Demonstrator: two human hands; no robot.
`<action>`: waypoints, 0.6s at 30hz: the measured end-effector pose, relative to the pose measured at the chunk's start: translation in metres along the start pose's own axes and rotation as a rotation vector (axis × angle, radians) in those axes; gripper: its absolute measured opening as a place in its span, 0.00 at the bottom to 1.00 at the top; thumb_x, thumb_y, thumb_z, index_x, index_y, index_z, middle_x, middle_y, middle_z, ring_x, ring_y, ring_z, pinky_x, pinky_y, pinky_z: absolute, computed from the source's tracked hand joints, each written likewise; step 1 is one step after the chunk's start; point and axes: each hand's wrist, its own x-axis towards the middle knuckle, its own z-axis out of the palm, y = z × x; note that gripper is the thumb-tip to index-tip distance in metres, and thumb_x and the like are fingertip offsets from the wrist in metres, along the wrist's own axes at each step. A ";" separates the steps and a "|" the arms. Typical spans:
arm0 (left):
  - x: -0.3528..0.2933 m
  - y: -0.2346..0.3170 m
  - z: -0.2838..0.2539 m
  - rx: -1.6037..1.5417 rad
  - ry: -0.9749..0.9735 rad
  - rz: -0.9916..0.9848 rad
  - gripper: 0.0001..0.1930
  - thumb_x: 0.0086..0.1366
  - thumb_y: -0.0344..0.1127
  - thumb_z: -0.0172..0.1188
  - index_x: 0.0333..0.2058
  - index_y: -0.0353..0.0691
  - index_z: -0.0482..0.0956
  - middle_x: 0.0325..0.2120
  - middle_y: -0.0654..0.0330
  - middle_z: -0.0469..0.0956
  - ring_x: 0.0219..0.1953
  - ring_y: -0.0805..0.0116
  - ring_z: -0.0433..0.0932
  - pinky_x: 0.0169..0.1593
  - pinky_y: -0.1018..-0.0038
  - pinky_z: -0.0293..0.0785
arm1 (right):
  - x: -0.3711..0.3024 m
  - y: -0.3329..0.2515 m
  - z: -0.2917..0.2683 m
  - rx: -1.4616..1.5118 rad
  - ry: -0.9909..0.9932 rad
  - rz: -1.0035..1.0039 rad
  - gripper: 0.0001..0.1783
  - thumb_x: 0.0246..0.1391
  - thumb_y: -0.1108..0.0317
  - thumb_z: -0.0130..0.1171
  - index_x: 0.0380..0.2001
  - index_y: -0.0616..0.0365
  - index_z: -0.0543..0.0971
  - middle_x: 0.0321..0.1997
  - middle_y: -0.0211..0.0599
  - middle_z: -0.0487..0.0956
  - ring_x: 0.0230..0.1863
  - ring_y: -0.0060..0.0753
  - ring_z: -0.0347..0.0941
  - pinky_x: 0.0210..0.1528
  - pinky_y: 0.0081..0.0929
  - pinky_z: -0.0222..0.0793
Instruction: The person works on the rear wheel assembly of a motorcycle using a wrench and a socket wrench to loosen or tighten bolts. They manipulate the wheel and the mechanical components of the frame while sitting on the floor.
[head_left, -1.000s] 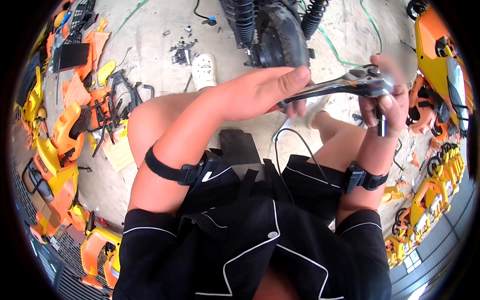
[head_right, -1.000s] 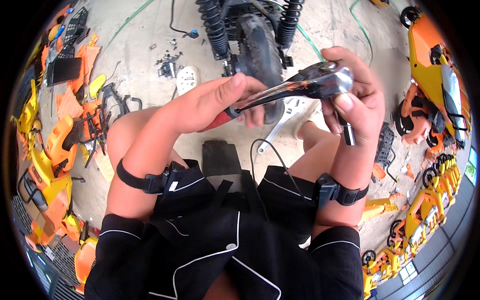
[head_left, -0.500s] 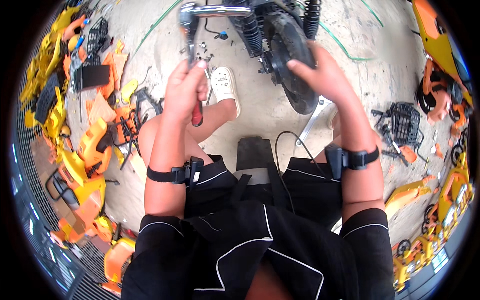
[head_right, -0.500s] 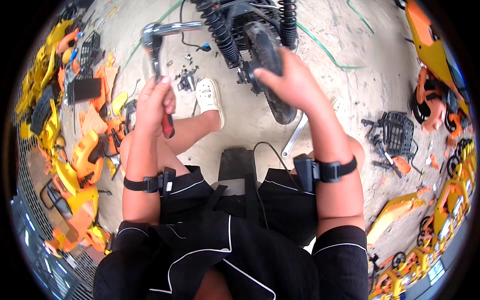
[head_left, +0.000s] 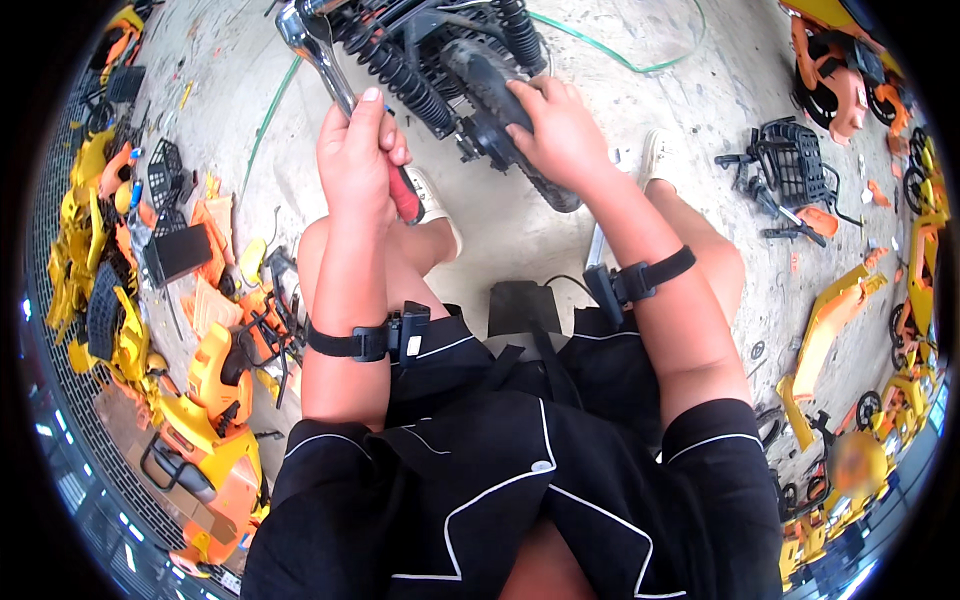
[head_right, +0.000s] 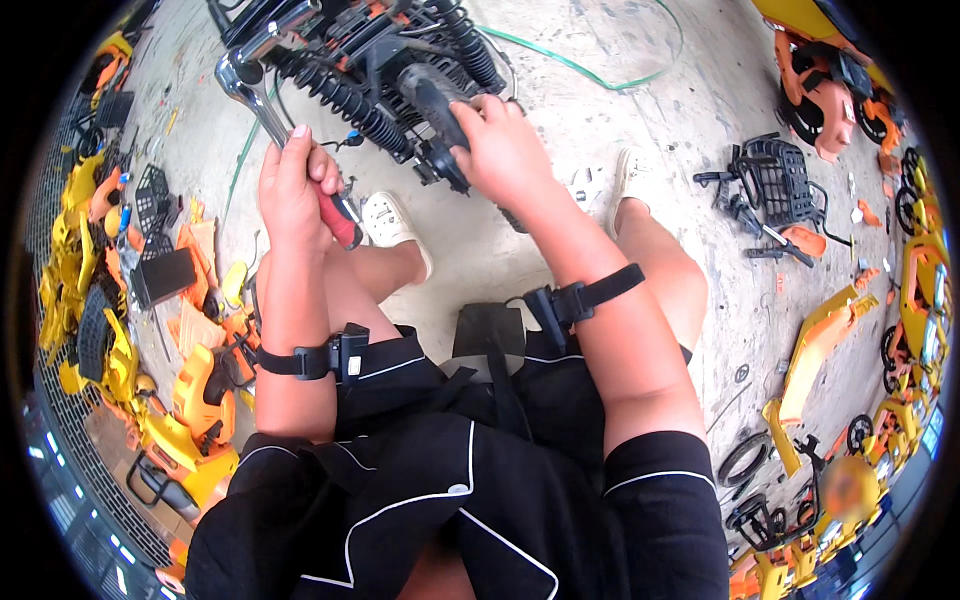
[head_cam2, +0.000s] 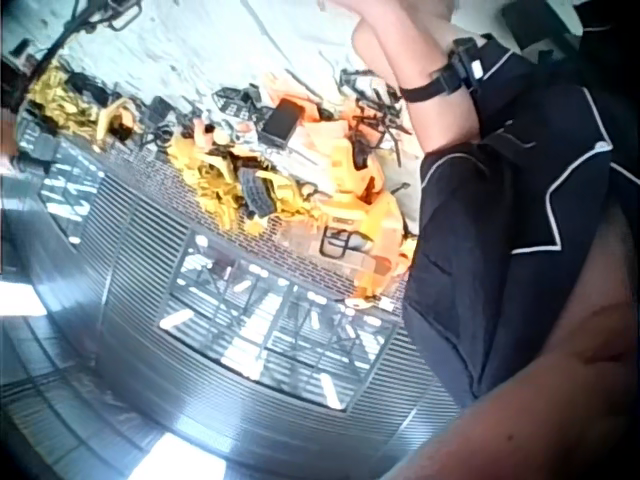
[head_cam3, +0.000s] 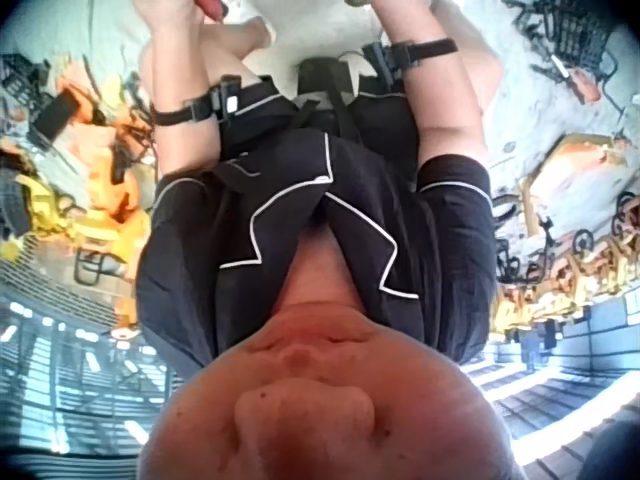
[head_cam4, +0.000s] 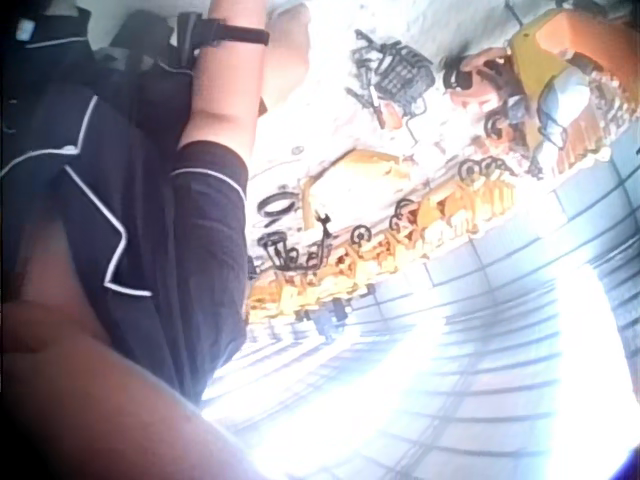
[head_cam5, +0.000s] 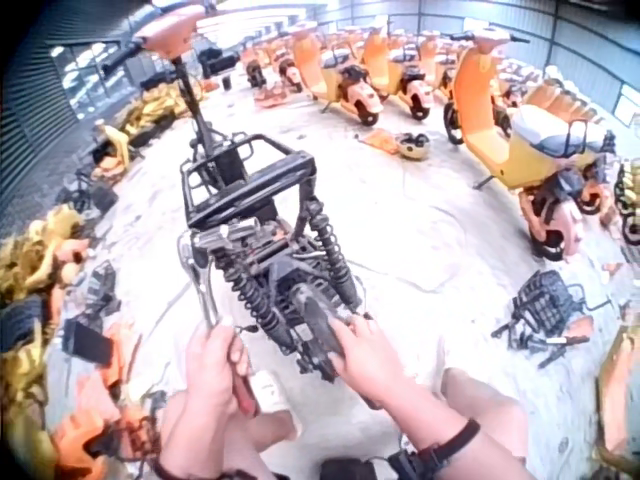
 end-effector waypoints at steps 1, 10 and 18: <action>0.006 -0.004 0.010 -0.005 -0.026 0.039 0.10 0.73 0.38 0.55 0.32 0.42 0.68 0.19 0.67 0.67 0.18 0.76 0.67 0.23 0.77 0.66 | -0.005 0.001 0.002 0.023 0.031 -0.009 0.32 0.47 0.67 0.67 0.58 0.55 0.74 0.56 0.44 0.73 0.55 0.52 0.70 0.57 0.44 0.71; 0.010 -0.017 0.077 -0.126 -0.044 0.009 0.11 0.73 0.40 0.53 0.32 0.42 0.68 0.19 0.66 0.68 0.19 0.76 0.68 0.25 0.75 0.68 | -0.037 0.018 -0.017 0.096 -0.267 0.085 0.41 0.52 0.68 0.62 0.70 0.44 0.62 0.74 0.42 0.60 0.66 0.52 0.66 0.62 0.44 0.69; -0.001 -0.002 0.058 -0.120 0.176 0.124 0.10 0.72 0.39 0.53 0.33 0.41 0.67 0.20 0.65 0.67 0.20 0.75 0.67 0.26 0.74 0.69 | -0.027 0.019 -0.032 0.097 -0.347 0.053 0.43 0.53 0.65 0.63 0.71 0.51 0.58 0.71 0.53 0.62 0.60 0.57 0.72 0.58 0.44 0.72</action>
